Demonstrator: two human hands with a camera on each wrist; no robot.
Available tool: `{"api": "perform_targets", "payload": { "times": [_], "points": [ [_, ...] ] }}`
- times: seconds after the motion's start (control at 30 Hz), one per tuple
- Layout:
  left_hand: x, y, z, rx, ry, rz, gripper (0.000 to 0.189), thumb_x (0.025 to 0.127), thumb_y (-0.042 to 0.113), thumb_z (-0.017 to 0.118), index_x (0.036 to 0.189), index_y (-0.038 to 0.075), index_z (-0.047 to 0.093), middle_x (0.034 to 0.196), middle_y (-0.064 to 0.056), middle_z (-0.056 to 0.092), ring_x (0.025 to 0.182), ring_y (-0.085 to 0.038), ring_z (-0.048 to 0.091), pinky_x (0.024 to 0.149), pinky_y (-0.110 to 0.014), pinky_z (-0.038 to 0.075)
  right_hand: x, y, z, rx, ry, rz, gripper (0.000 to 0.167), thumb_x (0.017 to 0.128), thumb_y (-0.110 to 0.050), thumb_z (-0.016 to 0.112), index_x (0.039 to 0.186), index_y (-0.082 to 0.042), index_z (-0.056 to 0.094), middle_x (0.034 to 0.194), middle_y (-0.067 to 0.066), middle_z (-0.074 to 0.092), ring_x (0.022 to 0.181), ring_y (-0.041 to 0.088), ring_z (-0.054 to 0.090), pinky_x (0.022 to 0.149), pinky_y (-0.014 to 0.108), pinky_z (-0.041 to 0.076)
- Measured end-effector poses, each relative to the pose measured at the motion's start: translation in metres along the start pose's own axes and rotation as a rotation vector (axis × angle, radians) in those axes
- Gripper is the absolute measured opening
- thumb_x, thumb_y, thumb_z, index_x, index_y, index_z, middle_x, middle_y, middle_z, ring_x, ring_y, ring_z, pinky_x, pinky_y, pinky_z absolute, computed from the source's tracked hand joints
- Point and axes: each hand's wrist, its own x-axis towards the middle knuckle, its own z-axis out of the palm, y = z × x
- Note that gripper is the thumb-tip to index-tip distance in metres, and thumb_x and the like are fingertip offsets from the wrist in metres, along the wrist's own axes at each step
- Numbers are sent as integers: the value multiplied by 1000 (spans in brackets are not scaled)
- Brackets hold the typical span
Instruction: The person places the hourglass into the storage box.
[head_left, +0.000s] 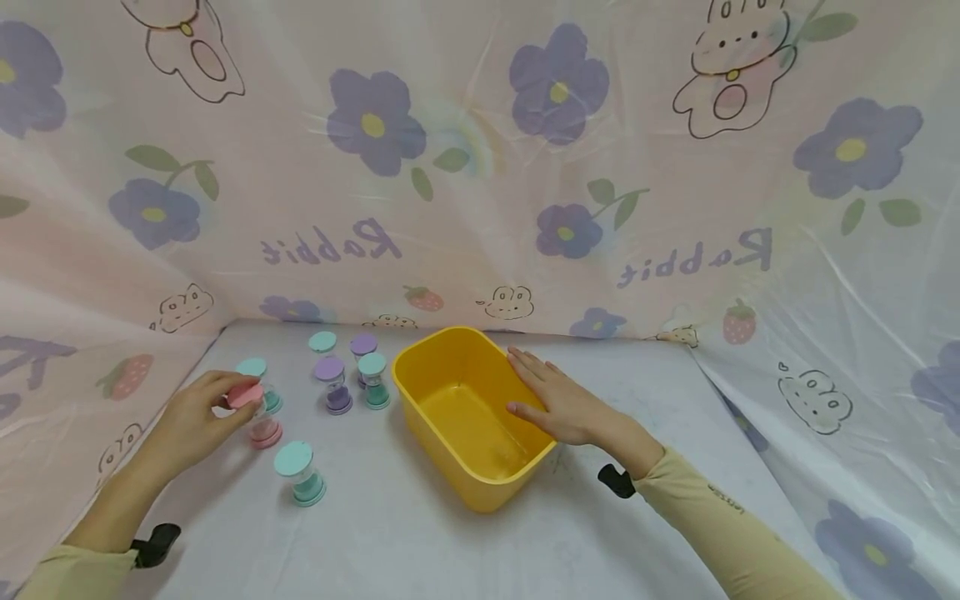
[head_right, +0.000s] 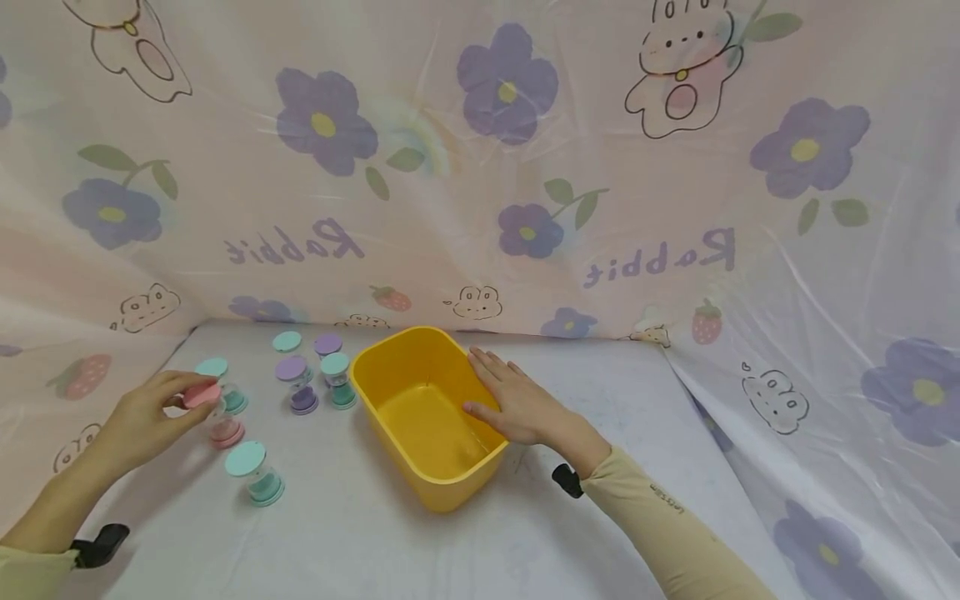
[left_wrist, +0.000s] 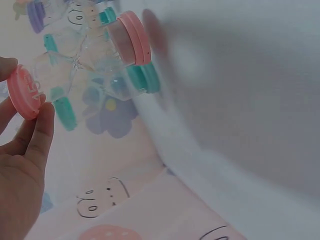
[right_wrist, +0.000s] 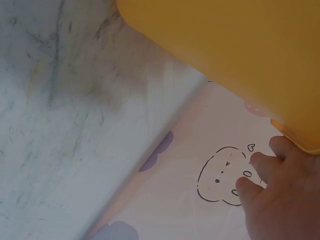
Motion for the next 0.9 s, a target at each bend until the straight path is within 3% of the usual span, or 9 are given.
{"api": "perform_targets", "payload": {
  "times": [0.33,0.57,0.9],
  "points": [
    [18,17,-12,27,20,61,39,83,4,84,120,2,73,115,-14,67,87,-5,57,66,-12,46,-1,-1,-1,4,6,-6,83,107,-50,51,167,-6,13,174,8,10,160,31,14,128,55,9],
    [34,29,-16,20,69,152,38,79,-1,83,117,2,73,110,-8,69,88,-4,55,70,-10,42,-1,-1,-1,9,5,-3,83,107,-50,51,167,-7,13,174,8,10,160,31,13,129,54,8],
    [61,48,-23,14,71,215,40,79,0,84,118,2,75,113,-10,69,93,-16,59,72,-10,42,-1,0,0,1,11,-10,83,107,-50,51,167,-8,12,174,8,10,160,31,13,129,55,8]
  ]
}}
